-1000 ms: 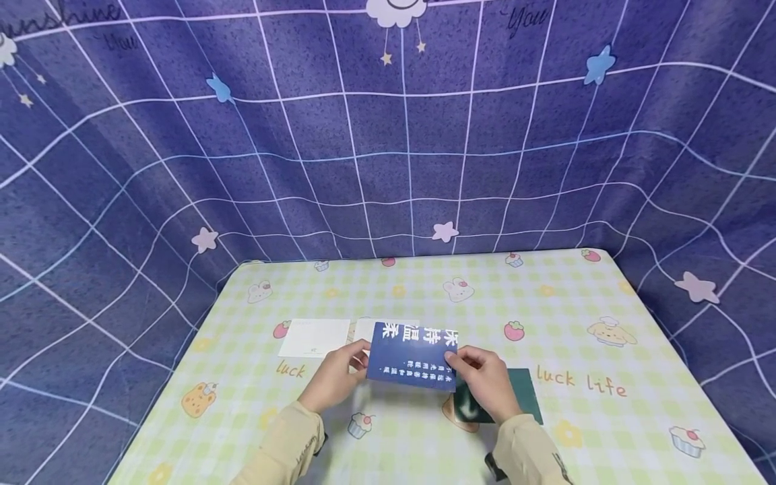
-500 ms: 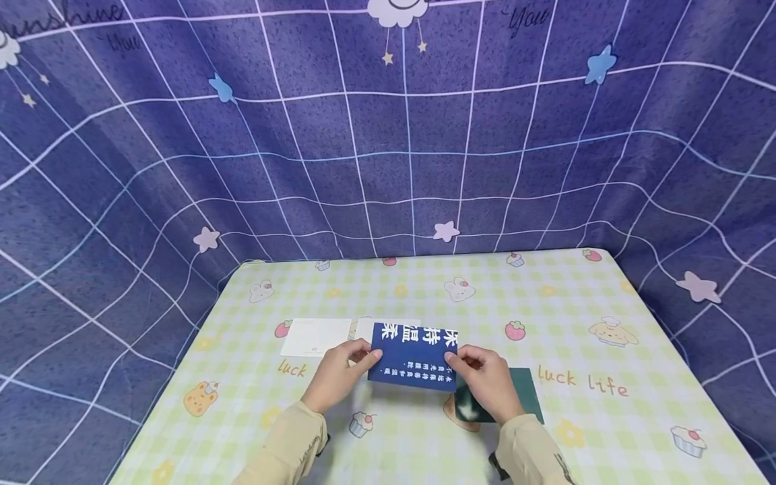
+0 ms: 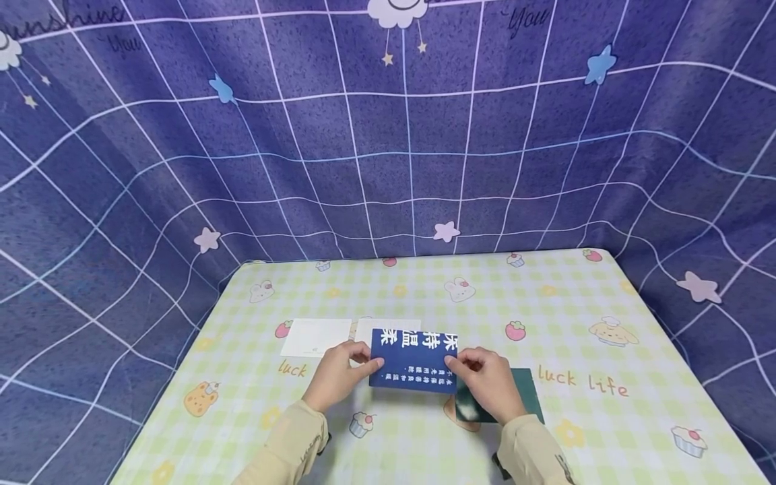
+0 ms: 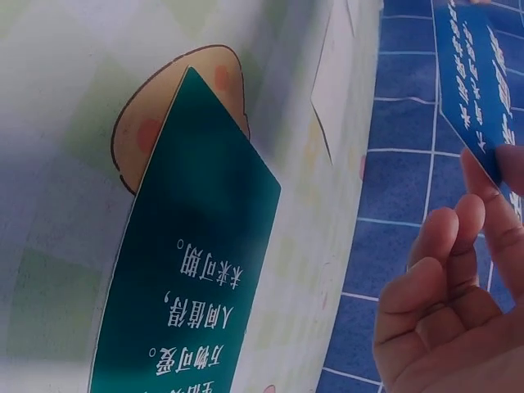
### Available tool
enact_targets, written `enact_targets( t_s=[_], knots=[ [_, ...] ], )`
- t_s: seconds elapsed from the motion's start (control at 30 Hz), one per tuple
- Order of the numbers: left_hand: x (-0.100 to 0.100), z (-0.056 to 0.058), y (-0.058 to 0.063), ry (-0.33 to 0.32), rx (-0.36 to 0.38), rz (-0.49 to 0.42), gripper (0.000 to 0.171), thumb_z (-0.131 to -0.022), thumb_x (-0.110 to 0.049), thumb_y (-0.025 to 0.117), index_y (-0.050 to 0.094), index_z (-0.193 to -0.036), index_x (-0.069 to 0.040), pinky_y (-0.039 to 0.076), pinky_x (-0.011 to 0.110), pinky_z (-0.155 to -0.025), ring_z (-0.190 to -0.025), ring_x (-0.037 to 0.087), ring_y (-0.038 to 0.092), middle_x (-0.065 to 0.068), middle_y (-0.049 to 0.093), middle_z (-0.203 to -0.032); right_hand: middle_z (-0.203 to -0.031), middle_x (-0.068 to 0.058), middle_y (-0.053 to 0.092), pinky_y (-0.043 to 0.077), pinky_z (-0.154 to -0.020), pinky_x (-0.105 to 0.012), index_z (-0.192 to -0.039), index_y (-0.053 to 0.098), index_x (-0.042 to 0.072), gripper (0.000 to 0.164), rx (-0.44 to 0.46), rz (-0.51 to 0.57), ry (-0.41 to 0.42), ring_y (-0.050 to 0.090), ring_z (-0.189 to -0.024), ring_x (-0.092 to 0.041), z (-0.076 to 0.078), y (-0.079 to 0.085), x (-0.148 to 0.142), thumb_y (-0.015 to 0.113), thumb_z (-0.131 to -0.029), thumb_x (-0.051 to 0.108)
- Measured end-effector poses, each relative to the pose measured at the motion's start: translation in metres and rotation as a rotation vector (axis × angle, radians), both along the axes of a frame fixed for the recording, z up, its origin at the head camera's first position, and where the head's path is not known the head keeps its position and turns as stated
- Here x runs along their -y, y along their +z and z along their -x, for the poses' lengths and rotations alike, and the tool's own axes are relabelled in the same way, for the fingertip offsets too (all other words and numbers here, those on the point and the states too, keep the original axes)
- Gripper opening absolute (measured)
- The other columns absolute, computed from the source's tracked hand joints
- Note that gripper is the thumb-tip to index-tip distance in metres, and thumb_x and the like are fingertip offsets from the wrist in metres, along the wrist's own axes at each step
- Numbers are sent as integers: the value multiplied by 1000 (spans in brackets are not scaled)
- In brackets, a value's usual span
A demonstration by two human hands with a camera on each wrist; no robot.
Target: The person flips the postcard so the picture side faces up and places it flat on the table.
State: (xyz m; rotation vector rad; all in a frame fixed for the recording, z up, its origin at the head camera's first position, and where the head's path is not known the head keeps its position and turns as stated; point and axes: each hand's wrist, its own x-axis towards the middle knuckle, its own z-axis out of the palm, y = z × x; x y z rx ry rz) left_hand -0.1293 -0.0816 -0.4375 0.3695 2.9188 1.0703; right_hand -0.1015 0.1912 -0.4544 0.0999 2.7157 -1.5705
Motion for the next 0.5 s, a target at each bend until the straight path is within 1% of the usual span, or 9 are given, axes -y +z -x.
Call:
enact_targets(
  t_s=[0.13, 0.27, 0.5],
  knots=[
    [1, -3, 1, 2, 32, 17, 21, -90, -30, 78, 65, -77, -19, 49, 36, -76, -83, 18, 60, -3, 62, -86, -85, 3, 68, 43, -74, -29, -84, 76, 15, 20, 15, -37, 0, 55, -79, -15, -1, 0, 1, 77, -92, 33],
    [3, -5, 0, 11, 64, 40, 23, -88, -30, 79, 64, -76, -18, 48, 36, -75, -80, 17, 56, -2, 61, -86, -84, 4, 67, 43, -74, -30, -81, 76, 15, 19, 30, -64, 22, 55, -77, -15, -2, 0, 3, 78, -91, 31],
    [8, -8, -3, 24, 87, 119, 28, -87, -32, 80, 60, -72, -18, 40, 33, -67, -71, 15, 49, -3, 56, -79, -83, 5, 69, 40, -71, -33, -77, 76, 18, 22, 92, -119, 62, 55, -77, -15, -1, -5, 10, 77, -90, 35]
  ],
)
